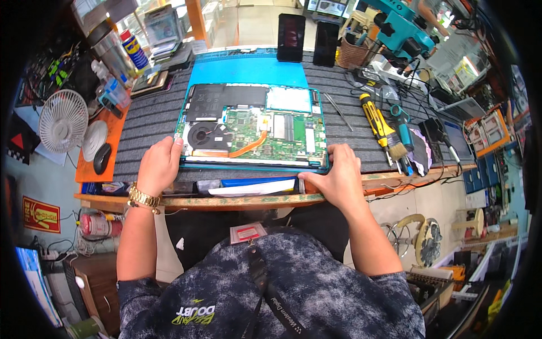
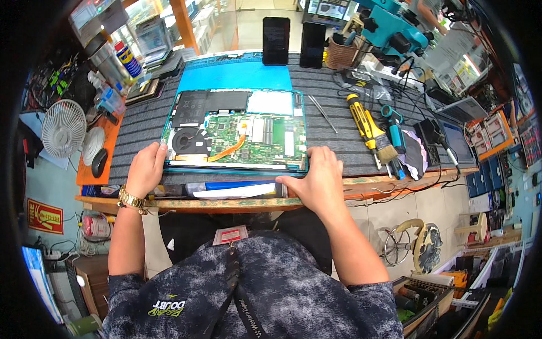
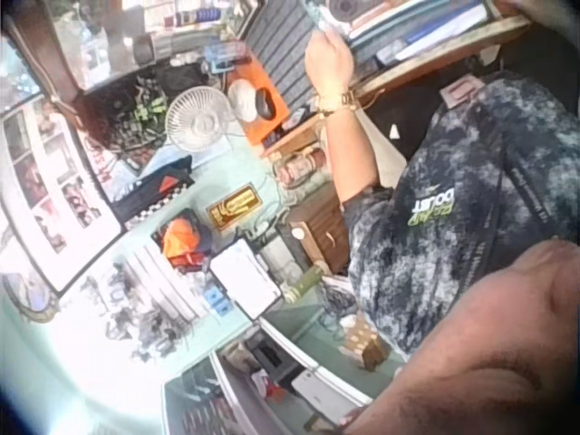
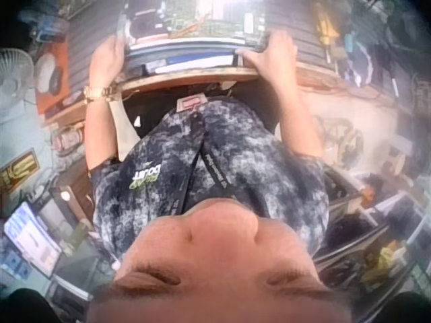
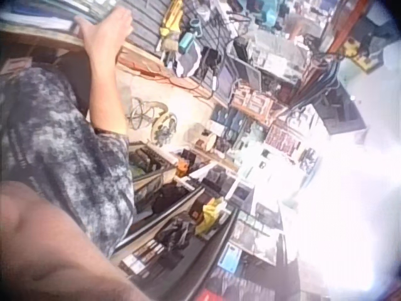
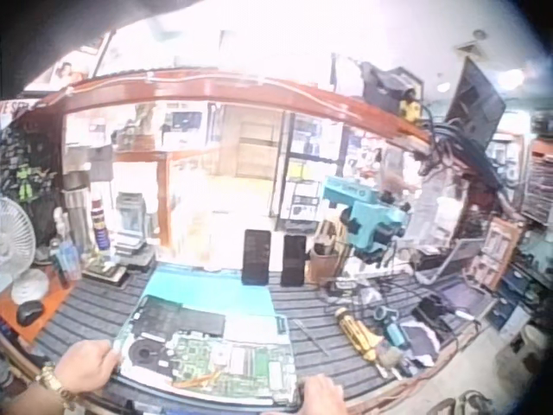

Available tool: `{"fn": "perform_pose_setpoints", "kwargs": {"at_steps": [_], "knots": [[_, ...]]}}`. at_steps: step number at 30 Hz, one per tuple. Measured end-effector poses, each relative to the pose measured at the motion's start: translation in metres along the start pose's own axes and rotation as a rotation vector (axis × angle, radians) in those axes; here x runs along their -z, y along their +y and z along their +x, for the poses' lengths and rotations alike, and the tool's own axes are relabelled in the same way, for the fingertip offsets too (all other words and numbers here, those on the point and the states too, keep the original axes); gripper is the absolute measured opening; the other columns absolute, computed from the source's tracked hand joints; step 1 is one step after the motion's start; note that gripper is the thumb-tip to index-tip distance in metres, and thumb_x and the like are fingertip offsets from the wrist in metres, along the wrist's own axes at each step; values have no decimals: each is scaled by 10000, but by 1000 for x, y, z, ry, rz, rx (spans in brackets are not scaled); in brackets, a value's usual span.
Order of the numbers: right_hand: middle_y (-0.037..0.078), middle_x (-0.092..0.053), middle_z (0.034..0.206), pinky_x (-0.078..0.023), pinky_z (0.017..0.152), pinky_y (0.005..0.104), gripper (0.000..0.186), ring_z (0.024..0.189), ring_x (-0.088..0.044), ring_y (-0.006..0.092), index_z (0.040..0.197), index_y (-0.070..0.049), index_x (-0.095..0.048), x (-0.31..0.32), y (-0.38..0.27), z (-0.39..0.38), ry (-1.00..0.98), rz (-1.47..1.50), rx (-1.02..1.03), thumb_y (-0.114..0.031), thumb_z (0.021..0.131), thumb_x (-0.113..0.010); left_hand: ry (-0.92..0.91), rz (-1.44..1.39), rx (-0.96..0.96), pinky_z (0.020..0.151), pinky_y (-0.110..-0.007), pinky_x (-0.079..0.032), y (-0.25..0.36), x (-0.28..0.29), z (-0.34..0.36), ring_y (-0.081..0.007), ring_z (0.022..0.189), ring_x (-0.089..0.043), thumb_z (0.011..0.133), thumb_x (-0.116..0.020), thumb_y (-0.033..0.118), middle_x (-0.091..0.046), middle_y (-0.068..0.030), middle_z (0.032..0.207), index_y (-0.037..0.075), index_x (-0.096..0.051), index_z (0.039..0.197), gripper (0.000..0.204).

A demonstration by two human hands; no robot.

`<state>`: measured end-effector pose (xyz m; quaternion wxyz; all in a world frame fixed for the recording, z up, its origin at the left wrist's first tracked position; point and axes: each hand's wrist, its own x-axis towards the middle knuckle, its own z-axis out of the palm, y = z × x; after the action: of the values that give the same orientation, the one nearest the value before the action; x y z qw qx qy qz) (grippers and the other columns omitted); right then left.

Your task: The person uses a screwdriver to unscrew the internal components of a laptop, then lifts the laptop to show its underside.

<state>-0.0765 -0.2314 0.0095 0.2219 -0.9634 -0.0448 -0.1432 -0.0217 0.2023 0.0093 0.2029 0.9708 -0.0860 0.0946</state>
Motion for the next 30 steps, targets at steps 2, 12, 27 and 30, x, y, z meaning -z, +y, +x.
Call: {"fn": "perform_pose_setpoints", "kwargs": {"at_steps": [2, 12, 27, 30], "knots": [[168, -675, 1134, -461, 974, 484, 760, 1119, -638, 384, 1202, 15, -668, 0, 5, 3, -7, 33, -21, -434, 695, -1012, 41, 76, -12, 758, -613, -507, 6, -3, 4, -523, 865, -673, 1140, -528, 350, -696, -284, 870, -17, -627, 890, 455], [159, -689, 1074, -535, 897, 461, 619, 1014, -672, 349, 1165, 9, -673, 10, 37, 34, -107, 192, -38, -373, 787, -979, 67, 184, 24, 742, -609, -531, 10, -7, 16, -508, 842, -698, 1147, -509, 398, -726, -261, 881, 19, -647, 922, 462], [257, -706, 1208, -564, 983, 543, 495, 1161, -682, 466, 1215, 17, -682, 46, 133, 89, 103, -469, -180, -364, 937, -834, 517, -19, 329, 819, -517, -591, -102, 79, 133, -455, 939, -769, 994, -731, 428, -774, -284, 941, -15, -808, 980, 450], [277, -712, 1079, -556, 922, 540, 388, 1057, -689, 491, 1051, 40, -675, 39, 128, 99, 139, -430, -136, -290, 927, -837, 635, -122, 424, 890, -492, -615, -138, 50, 133, -423, 982, -783, 963, -754, 379, -792, -263, 974, 34, -846, 1005, 359]]}}
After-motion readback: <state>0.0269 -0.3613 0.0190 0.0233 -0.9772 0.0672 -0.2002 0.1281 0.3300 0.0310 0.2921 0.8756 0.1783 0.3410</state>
